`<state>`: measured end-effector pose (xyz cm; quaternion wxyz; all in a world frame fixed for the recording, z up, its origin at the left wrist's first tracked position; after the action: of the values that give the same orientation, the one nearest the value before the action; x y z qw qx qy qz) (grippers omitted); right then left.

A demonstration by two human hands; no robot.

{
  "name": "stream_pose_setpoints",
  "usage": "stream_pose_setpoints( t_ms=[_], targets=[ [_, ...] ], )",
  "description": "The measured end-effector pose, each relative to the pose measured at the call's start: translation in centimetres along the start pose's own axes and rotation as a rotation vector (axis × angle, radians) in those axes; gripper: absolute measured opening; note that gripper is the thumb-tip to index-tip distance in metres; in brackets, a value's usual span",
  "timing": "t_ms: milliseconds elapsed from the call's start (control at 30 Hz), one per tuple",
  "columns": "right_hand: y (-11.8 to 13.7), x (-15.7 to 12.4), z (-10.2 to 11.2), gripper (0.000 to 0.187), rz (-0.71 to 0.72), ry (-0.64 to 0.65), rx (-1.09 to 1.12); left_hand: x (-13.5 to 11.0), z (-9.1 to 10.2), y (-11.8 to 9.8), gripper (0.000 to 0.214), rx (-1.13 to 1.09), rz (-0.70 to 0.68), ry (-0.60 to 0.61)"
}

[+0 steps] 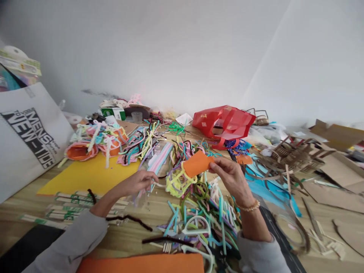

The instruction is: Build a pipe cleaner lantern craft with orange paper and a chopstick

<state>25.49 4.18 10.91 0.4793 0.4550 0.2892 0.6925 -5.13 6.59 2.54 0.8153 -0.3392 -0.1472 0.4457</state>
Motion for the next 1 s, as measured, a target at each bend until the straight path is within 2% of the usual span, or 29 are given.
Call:
stream_pose_setpoints(
  t_ms=[267, 400, 600, 667, 800, 867, 933, 1000],
  targets=[
    [-2.9, 0.6, -2.1, 0.034, -0.026, 0.296, -0.040, -0.1, -1.4, 0.0, 0.024, 0.147, 0.001, -0.018],
    [-3.6, 0.7, -1.9, 0.032, -0.040, 0.315, -0.059, -0.3, -1.7, 0.1, 0.026, 0.188, 0.017, -0.014],
    [-3.2, 0.7, -1.5, 0.030, -0.022, 0.321, -0.101, -0.4, -2.1, -0.2, 0.029, 0.229, -0.008, -0.034],
    [-3.0, 0.6, -1.6, 0.031, -0.014, 0.324, -0.123, -0.3, -2.4, -0.5, 0.038, 0.215, -0.039, -0.023],
    [-2.4, 0.5, -1.9, 0.031, 0.008, 0.349, -0.183, 0.2, -3.2, -1.3, 0.091, 0.068, -0.108, 0.032],
    [-1.9, 0.3, -2.0, 0.032, 0.031, 0.350, -0.229, 0.5, -3.9, -1.6, 0.109, -0.010, -0.125, 0.026],
    [-1.4, 0.2, -2.0, 0.032, 0.049, 0.346, -0.266, 0.8, -4.7, -2.1, 0.116, -0.055, -0.139, -0.024],
    [-1.0, 0.0, -2.2, 0.032, 0.051, 0.357, -0.273, 1.1, -5.4, -2.6, 0.113, -0.086, -0.159, -0.095]
  ],
)
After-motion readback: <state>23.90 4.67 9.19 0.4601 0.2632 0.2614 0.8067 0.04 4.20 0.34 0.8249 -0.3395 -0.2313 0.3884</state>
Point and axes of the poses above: each hand's wrist, its own x-axis towards the middle knuckle, its own z-axis out of the back of the hand, y = z × x, the point moved 3 cm from there along x, towards the middle knuckle, and after that the axes turned 2 degrees about y, right-handed, at the moved point
